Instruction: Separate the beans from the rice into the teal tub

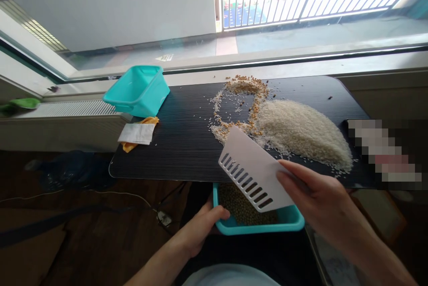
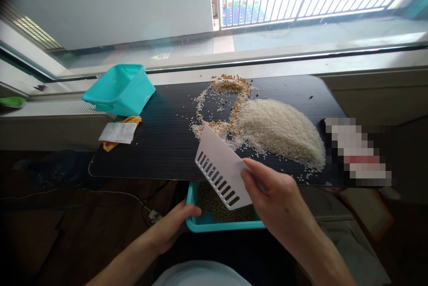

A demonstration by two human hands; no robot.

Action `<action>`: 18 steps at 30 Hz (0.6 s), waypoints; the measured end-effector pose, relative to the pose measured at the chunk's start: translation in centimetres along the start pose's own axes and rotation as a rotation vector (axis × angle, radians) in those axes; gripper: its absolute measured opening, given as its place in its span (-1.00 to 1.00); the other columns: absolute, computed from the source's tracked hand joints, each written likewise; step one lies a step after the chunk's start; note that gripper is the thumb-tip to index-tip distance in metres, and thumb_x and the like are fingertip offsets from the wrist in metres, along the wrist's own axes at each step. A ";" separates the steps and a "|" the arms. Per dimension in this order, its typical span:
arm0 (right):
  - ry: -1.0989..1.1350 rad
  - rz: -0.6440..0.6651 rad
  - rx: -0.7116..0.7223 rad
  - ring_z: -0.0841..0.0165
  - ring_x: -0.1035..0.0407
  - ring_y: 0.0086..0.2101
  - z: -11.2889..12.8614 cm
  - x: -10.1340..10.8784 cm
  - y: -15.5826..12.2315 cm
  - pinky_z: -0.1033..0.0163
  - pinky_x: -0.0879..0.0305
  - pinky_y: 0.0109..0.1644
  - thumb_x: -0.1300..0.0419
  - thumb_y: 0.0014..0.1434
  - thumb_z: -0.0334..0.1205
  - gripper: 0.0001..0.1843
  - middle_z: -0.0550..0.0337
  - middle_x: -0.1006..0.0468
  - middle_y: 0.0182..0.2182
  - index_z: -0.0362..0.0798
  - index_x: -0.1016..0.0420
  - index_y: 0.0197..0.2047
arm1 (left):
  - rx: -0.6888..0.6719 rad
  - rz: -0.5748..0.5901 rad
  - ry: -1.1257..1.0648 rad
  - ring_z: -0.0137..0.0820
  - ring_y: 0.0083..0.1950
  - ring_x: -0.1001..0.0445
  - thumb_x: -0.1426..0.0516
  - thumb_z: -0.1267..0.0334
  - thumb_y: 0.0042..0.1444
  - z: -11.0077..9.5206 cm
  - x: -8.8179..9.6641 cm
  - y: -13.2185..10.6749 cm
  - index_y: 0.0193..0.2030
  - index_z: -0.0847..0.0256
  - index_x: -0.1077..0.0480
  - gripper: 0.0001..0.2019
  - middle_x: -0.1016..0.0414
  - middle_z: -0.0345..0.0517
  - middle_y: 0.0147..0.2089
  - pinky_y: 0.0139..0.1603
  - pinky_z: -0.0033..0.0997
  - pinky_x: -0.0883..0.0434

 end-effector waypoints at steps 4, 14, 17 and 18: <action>-0.049 -0.085 -0.066 0.29 -0.55 -0.51 -1.9 -0.8 -0.1 0.28 -0.47 -0.49 -0.15 0.15 -0.01 -0.65 0.21 -0.69 -0.42 0.00 -0.64 -0.13 | 0.000 -0.005 0.003 -0.24 -0.04 -0.45 -0.23 0.17 -0.09 0.1 0.3 0.0 0.08 0.17 -0.40 -0.49 -0.53 -0.11 -0.09 -0.04 -0.29 -0.35; -0.368 -0.255 -0.174 0.23 -0.55 -0.46 -4.9 5.4 0.9 0.22 -0.44 -0.42 -0.19 0.10 0.08 -0.57 0.19 -0.67 -0.45 0.04 -0.64 -0.07 | 0.010 -0.019 0.035 -0.31 -0.11 -0.41 -0.20 0.19 -0.04 0.0 0.0 0.1 -0.05 0.19 -0.41 -0.63 -0.47 -0.16 -0.18 -0.06 -0.32 -0.38; -0.437 -0.298 -0.193 0.19 -0.54 -0.45 -6.2 7.1 1.5 0.18 -0.41 -0.44 -0.16 0.11 0.12 -0.51 0.13 -0.65 -0.48 -0.01 -0.63 -0.06 | 0.011 -0.018 0.027 -0.30 -0.12 -0.41 -0.21 0.20 -0.04 0.2 -0.1 0.1 -0.05 0.20 -0.41 -0.63 -0.48 -0.15 -0.19 -0.07 -0.31 -0.40; -0.457 -0.301 -0.189 0.19 -0.54 -0.46 -6.6 7.6 1.7 0.18 -0.40 -0.45 -0.14 0.11 0.13 -0.50 0.13 -0.64 -0.48 -0.02 -0.63 -0.06 | 0.009 -0.020 0.026 -0.30 -0.12 -0.40 -0.22 0.20 -0.05 0.2 -0.1 0.1 -0.06 0.20 -0.41 -0.63 -0.47 -0.15 -0.19 -0.07 -0.31 -0.40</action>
Point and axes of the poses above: each hand's wrist, its own y-axis towards the middle knuckle, its own x-axis out of the back of the hand, z = x × y, the point moved 3 cm from there along y, towards the middle knuckle
